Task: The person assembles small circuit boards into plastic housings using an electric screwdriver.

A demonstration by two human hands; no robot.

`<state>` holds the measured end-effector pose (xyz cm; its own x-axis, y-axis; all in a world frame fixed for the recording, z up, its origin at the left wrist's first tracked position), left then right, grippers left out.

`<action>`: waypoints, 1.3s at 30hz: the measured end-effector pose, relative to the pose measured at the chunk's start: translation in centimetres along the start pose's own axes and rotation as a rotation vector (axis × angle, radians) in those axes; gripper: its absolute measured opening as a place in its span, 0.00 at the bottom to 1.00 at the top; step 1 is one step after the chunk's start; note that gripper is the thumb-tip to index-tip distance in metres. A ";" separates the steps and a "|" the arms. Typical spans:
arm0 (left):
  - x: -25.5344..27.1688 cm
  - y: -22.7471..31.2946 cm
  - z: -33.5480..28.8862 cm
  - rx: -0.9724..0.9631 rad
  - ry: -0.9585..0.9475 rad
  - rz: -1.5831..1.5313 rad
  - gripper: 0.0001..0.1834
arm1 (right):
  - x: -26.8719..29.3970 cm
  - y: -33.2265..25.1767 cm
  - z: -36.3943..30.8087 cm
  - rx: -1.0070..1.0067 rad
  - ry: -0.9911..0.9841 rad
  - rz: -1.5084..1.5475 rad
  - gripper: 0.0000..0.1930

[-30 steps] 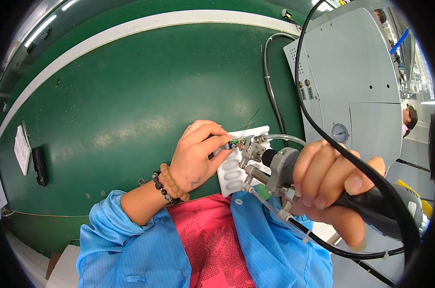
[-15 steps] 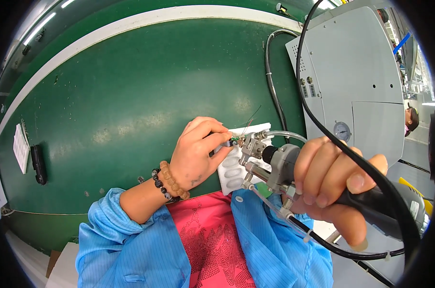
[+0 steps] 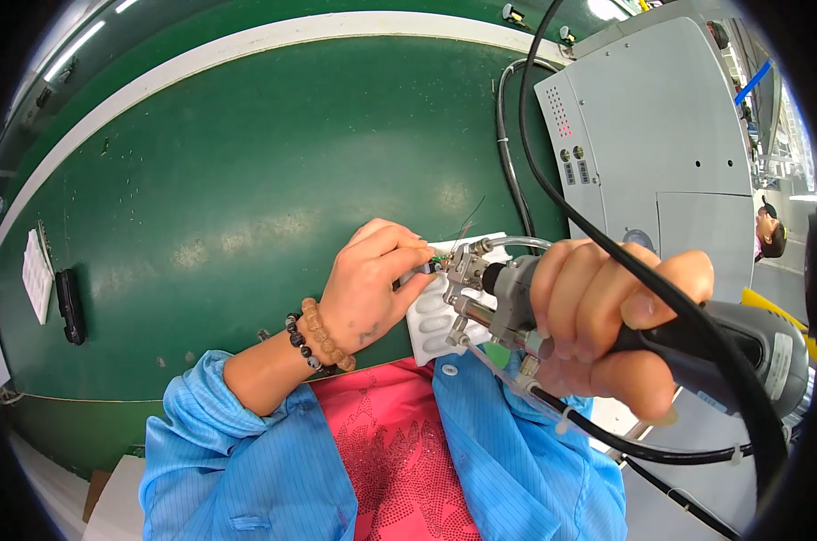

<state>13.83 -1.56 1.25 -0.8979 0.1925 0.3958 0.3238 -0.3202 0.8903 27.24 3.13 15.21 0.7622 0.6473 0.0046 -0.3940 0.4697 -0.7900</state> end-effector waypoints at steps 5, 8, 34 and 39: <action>0.1 0.3 0.5 -0.032 -0.004 0.005 0.15 | 2.1 -1.4 0.3 0.014 -0.128 0.080 0.26; 0.1 0.4 0.3 -0.028 0.013 0.008 0.14 | 2.8 -6.0 0.6 0.048 -0.091 0.022 0.25; 17.2 -7.1 16.8 -0.029 0.384 0.851 0.22 | 4.1 -10.9 -2.6 -0.187 0.024 0.208 0.14; 11.2 -8.9 24.0 -0.247 0.074 0.640 0.18 | 4.2 -10.4 -2.3 0.098 -0.016 0.078 0.25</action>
<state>8.04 25.73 3.19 -0.5733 -0.1664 0.8023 0.7278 -0.5531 0.4054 35.75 -0.41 22.06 0.7194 0.6931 -0.0446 -0.5007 0.4731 -0.7249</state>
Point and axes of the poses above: each hand's wrist, its own z-axis towards the middle knuckle, its own x-axis out of the back of the hand, y = z × x, the point moved 2 cm from there along z, towards the middle knuckle, and after that the axes turned 12 degrees about -y, right-handed, at the moved point
